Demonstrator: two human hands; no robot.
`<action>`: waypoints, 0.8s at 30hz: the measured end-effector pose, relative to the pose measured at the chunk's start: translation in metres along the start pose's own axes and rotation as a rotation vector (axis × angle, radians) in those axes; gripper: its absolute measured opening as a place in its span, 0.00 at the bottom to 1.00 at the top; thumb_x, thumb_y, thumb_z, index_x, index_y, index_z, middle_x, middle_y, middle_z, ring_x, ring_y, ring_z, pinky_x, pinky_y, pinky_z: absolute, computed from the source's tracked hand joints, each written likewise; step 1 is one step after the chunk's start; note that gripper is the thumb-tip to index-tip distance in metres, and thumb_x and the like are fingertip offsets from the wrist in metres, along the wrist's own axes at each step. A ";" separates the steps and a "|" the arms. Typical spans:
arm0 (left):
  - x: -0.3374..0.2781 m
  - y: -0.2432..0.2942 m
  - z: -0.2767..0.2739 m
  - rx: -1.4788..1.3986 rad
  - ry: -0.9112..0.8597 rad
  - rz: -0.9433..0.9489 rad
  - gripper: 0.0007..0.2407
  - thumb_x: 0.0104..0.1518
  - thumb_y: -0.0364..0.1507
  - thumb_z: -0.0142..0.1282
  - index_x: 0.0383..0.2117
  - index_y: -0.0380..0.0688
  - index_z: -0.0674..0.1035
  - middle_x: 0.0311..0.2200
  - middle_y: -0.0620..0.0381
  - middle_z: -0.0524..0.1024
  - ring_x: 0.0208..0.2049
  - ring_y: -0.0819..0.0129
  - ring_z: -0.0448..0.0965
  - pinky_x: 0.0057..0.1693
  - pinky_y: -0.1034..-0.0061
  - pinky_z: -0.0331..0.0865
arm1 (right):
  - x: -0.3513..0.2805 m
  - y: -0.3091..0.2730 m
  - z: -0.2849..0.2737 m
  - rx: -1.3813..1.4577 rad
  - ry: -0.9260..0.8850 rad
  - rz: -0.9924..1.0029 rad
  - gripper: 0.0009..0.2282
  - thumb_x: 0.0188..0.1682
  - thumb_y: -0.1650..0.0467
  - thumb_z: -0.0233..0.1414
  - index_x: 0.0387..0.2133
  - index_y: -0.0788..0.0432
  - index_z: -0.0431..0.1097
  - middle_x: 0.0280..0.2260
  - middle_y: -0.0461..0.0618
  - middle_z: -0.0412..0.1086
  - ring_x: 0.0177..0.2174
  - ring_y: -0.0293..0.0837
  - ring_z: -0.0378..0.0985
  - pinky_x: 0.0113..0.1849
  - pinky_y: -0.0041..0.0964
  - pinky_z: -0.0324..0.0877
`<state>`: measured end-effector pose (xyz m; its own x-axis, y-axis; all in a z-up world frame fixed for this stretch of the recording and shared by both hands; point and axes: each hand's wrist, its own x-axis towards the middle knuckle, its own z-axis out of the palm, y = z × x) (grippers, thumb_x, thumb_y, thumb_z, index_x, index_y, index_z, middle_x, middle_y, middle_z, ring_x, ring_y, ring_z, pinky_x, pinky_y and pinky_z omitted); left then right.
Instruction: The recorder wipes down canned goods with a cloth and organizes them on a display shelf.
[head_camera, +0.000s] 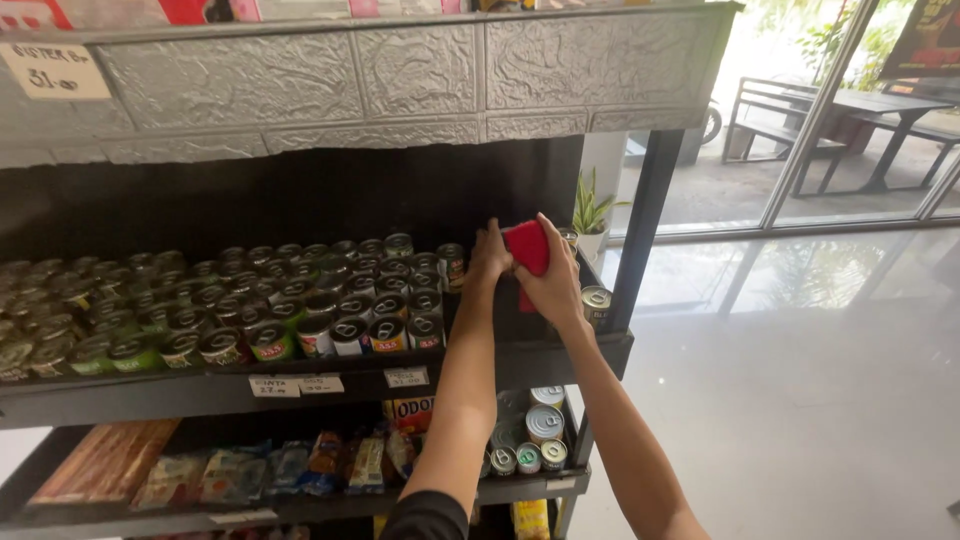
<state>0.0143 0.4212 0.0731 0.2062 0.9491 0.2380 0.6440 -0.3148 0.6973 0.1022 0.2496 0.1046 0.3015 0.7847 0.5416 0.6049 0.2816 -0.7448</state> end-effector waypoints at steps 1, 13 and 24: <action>0.012 -0.011 0.012 -0.004 -0.006 -0.009 0.36 0.49 0.16 0.57 0.69 0.38 0.55 0.61 0.30 0.65 0.62 0.37 0.69 0.61 0.48 0.72 | 0.000 0.004 0.001 -0.004 -0.008 0.007 0.38 0.39 0.66 0.59 0.67 0.34 0.54 0.57 0.54 0.65 0.55 0.65 0.69 0.53 0.61 0.66; 0.031 -0.034 0.009 -0.007 0.088 0.013 0.25 0.42 0.29 0.72 0.47 0.41 0.74 0.41 0.42 0.82 0.44 0.44 0.84 0.47 0.48 0.80 | 0.005 0.011 0.003 0.144 0.093 -0.019 0.38 0.38 0.67 0.61 0.67 0.35 0.55 0.52 0.58 0.68 0.52 0.65 0.72 0.51 0.58 0.65; -0.197 0.086 -0.113 -1.040 0.183 -0.102 0.50 0.54 0.66 0.43 0.73 0.39 0.45 0.73 0.36 0.39 0.73 0.41 0.39 0.74 0.48 0.33 | -0.029 -0.057 0.020 0.391 -0.065 -0.388 0.29 0.54 0.71 0.54 0.69 0.57 0.50 0.66 0.70 0.49 0.63 0.73 0.54 0.60 0.66 0.55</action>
<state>-0.0541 0.2062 0.1626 0.0169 0.9829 0.1831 -0.3127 -0.1688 0.9347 0.0443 0.2218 0.1238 0.0576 0.6110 0.7895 0.3400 0.7315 -0.5910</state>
